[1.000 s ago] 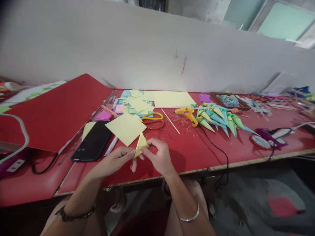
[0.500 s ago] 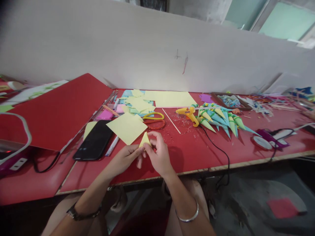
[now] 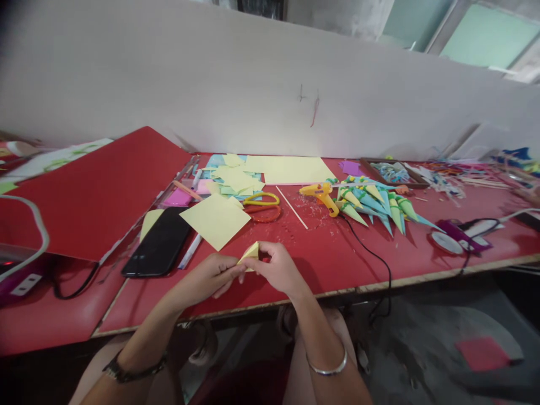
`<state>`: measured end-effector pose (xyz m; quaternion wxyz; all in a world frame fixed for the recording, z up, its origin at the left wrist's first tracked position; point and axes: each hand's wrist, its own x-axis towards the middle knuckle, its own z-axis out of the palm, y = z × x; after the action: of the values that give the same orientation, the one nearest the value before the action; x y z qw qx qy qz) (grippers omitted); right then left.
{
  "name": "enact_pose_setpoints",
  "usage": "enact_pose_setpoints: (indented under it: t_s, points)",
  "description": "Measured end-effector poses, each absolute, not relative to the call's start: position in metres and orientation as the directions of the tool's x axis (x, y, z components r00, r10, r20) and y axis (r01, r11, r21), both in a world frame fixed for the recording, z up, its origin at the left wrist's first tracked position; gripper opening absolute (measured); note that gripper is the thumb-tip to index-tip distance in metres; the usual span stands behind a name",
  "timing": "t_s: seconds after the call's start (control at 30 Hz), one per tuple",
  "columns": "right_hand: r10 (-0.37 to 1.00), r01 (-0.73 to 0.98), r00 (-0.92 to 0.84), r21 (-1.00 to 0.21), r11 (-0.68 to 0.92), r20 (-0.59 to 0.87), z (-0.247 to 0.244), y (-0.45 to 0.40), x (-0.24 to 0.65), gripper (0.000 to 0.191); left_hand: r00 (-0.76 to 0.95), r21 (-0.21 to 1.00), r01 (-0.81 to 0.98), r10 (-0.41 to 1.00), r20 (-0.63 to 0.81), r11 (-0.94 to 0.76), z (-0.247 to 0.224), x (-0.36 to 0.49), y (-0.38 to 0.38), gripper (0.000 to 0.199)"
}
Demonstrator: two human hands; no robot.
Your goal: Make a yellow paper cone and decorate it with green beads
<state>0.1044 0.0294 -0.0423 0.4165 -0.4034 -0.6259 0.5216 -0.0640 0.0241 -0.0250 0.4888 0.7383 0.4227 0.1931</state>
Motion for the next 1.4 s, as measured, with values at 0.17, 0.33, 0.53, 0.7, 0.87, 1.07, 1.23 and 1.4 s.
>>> enact_pose_setpoints:
  t_s: [0.17, 0.33, 0.53, 0.7, 0.87, 1.07, 1.23, 1.4]
  points:
    - [0.925, 0.039, -0.373, -0.995, 0.094, 0.073, -0.04, 0.026, 0.101, 0.023, 0.623, 0.877, 0.436, 0.771, -0.132, -0.203, -0.024, -0.066, 0.025, 0.033]
    - [0.93, 0.068, -0.363, -0.994, 0.088, 0.057, -0.04, 0.022, 0.099, 0.031, 0.655, 0.892, 0.419, 0.737, -0.167, -0.171, -0.023, -0.068, 0.024, 0.034]
    - [0.966, 0.153, -0.215, -0.972, 0.178, 0.143, -0.042, 0.023, 0.094, 0.045, 0.663, 0.886, 0.434, 0.723, -0.193, -0.161, -0.019, -0.067, 0.022, 0.034]
    - [0.988, 0.035, -0.133, -0.995, 0.089, 0.083, -0.042, 0.028, 0.095, 0.053, 0.646, 0.912, 0.384, 0.748, -0.154, -0.144, -0.021, -0.066, 0.023, 0.033]
    - [0.922, 0.013, -0.362, -0.988, 0.153, 0.138, -0.042, 0.028, 0.098, 0.04, 0.535, 0.951, 0.279, 0.844, -0.04, -0.132, -0.025, -0.061, 0.025, 0.034]
    - [0.911, 0.123, -0.378, -0.967, 0.224, 0.163, -0.041, 0.024, 0.095, 0.041, 0.426, 0.959, 0.262, 0.905, -0.014, -0.109, -0.024, -0.055, 0.026, 0.035]
    - [0.935, 0.063, -0.297, -0.973, 0.221, 0.193, -0.04, 0.023, 0.095, 0.043, 0.444, 0.963, 0.245, 0.896, -0.007, -0.114, -0.021, -0.053, 0.023, 0.038]
    - [0.969, -0.019, -0.156, -0.982, 0.19, 0.19, -0.041, 0.025, 0.094, 0.04, 0.48, 0.948, 0.29, 0.877, -0.024, -0.133, -0.022, -0.053, 0.02, 0.037]
